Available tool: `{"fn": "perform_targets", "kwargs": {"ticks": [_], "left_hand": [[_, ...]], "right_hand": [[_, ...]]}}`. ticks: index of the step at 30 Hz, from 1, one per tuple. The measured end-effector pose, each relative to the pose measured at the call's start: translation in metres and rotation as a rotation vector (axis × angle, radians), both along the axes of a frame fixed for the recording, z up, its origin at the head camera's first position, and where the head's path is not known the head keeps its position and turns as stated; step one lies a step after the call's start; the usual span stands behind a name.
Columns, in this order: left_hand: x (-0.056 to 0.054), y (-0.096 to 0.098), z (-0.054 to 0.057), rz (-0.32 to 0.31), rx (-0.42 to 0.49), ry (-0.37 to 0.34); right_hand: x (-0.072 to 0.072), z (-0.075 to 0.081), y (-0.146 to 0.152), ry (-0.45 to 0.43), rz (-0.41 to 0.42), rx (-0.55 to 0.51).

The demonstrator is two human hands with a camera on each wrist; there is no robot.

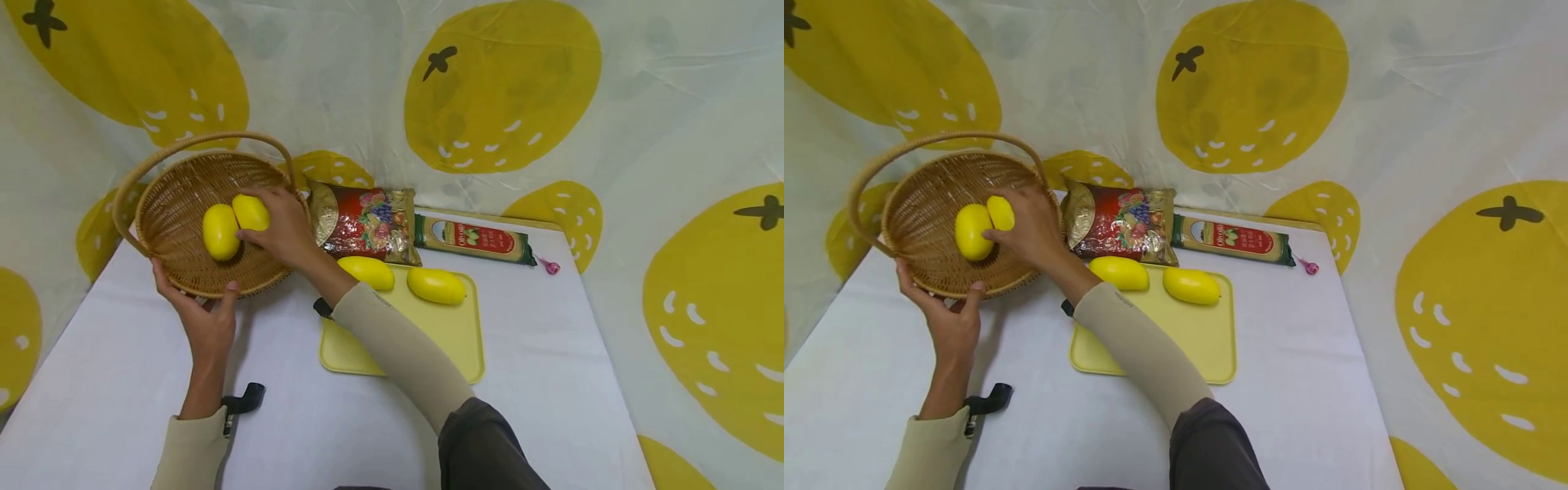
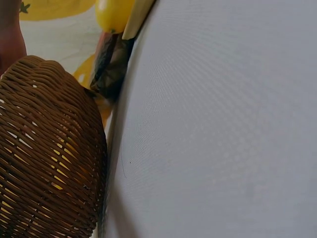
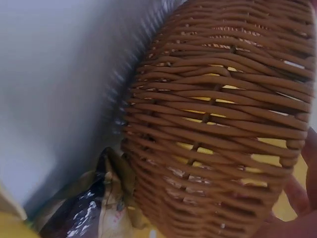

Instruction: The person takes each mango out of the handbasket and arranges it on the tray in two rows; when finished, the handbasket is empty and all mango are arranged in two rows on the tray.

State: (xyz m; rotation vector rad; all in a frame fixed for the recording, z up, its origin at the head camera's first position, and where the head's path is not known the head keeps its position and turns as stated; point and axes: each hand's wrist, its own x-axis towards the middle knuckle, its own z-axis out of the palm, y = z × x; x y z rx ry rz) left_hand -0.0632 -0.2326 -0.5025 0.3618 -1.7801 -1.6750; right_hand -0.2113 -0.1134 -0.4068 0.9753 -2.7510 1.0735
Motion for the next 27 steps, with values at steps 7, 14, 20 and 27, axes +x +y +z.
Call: {"fn": "perform_targets", "kwargs": {"ticks": [7,14,20,27], "left_hand": [[0.001,-0.001,-0.001,-0.001,0.007,-0.005],[0.0,0.001,-0.002,-0.011,0.0,0.005],[0.001,0.003,-0.003,-0.01,-0.042,-0.013],[0.003,0.001,0.0,0.003,-0.029,-0.03]], "right_hand": [[-0.014,-0.006,-0.025,-0.108,-0.037,0.155],[-0.033,-0.018,-0.039,-0.195,-0.081,0.217],[-0.041,-0.028,-0.045,-0.267,-0.115,0.247],[-0.042,-0.03,-0.052,-0.228,-0.091,0.253]]}}
